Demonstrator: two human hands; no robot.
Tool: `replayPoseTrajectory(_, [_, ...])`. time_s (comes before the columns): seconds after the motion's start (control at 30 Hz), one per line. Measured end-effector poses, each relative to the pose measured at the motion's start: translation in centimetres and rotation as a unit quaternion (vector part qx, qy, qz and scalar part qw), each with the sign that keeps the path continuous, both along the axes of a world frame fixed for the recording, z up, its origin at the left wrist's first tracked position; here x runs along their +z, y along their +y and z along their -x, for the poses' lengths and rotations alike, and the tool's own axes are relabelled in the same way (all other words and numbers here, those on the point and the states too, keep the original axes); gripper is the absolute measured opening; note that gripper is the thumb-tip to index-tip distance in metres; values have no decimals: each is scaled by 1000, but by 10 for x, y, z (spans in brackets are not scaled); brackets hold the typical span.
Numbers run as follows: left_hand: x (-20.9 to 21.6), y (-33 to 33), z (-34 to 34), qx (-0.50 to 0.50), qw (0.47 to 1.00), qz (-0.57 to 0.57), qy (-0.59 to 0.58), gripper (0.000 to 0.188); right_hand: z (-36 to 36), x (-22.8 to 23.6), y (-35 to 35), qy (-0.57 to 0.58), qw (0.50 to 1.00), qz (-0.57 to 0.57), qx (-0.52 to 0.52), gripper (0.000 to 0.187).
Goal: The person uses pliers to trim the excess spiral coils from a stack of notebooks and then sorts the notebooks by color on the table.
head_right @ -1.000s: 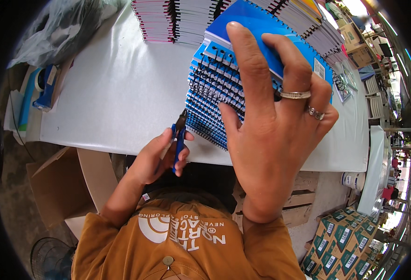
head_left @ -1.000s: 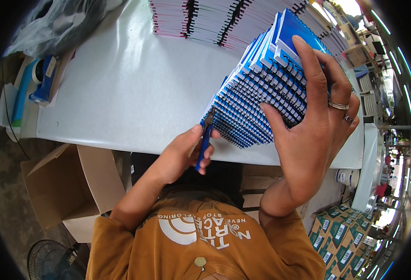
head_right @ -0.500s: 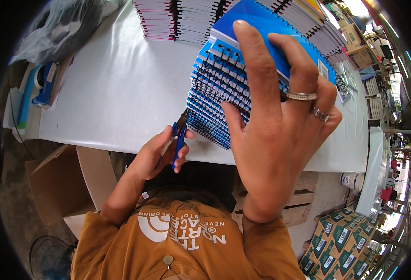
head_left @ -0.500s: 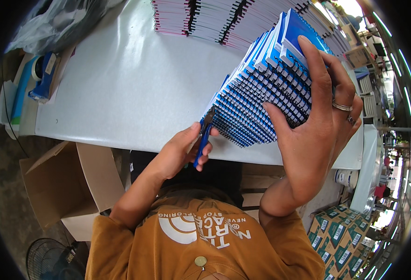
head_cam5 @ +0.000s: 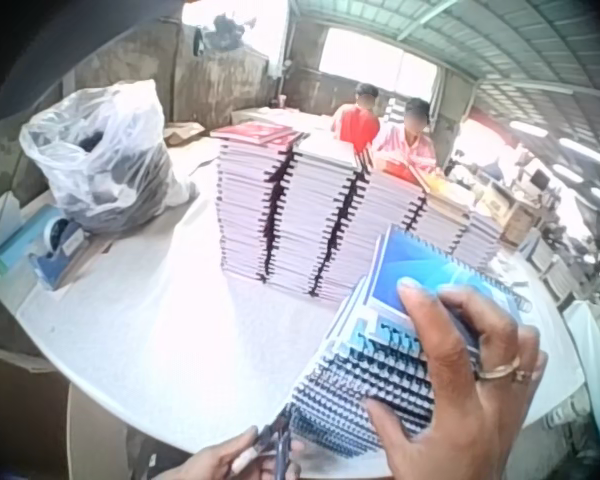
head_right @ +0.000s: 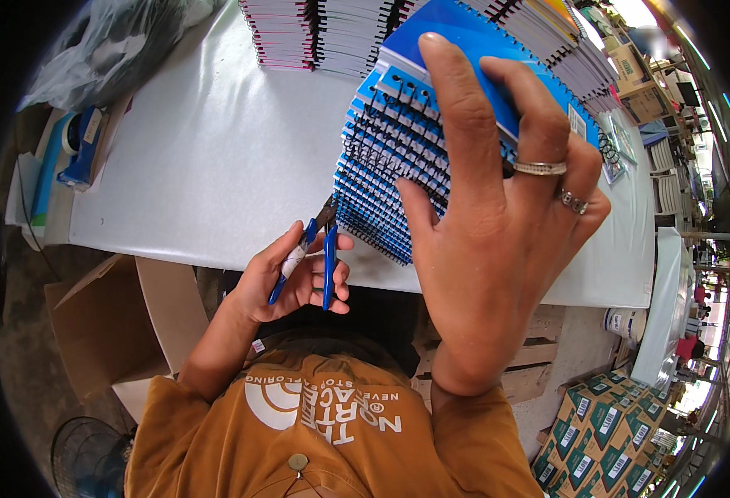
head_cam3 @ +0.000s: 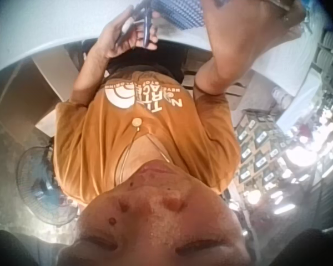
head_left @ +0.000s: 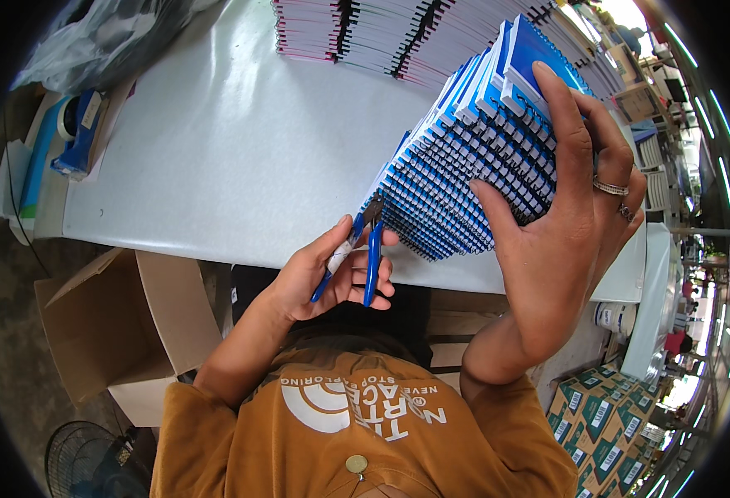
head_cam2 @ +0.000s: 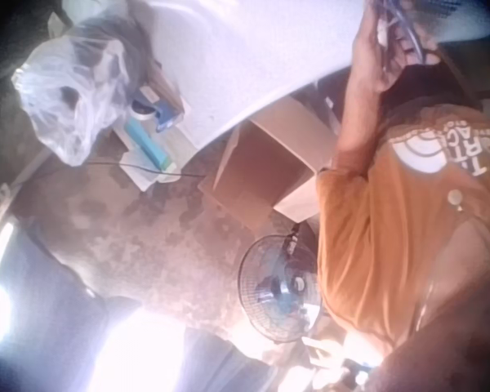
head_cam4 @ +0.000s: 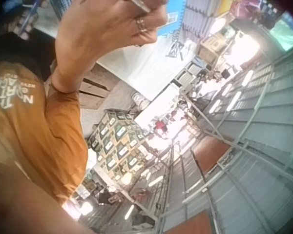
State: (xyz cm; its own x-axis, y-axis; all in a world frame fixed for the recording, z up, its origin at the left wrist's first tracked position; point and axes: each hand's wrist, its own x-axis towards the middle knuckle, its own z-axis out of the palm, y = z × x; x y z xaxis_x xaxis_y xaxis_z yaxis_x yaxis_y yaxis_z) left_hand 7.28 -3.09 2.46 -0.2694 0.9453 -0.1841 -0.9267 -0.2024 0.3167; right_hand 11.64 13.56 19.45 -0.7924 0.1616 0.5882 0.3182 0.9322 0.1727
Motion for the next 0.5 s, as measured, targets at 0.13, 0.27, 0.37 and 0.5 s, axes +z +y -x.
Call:
replayPoseTrajectory(0.13, [-1, 1, 1, 5, 999, -15, -32, 62, 0, 0, 2, 0, 1000, 2, 5, 97])
replayPoseTrajectory(0.27, [-8, 3, 8, -16, 991, -113, -68, 61, 0, 1, 1, 7, 1000, -3, 6, 96])
replayPoseTrajectory(0.37, [7, 12, -12, 120, 709, 404, 566, 58, 0, 1, 0, 6, 1000, 1, 3, 95])
replayPoseTrajectory(0.5, [-4, 11, -13, 121, 781, 362, 494, 56, 1, 1, 0, 10, 1000, -1, 9, 94])
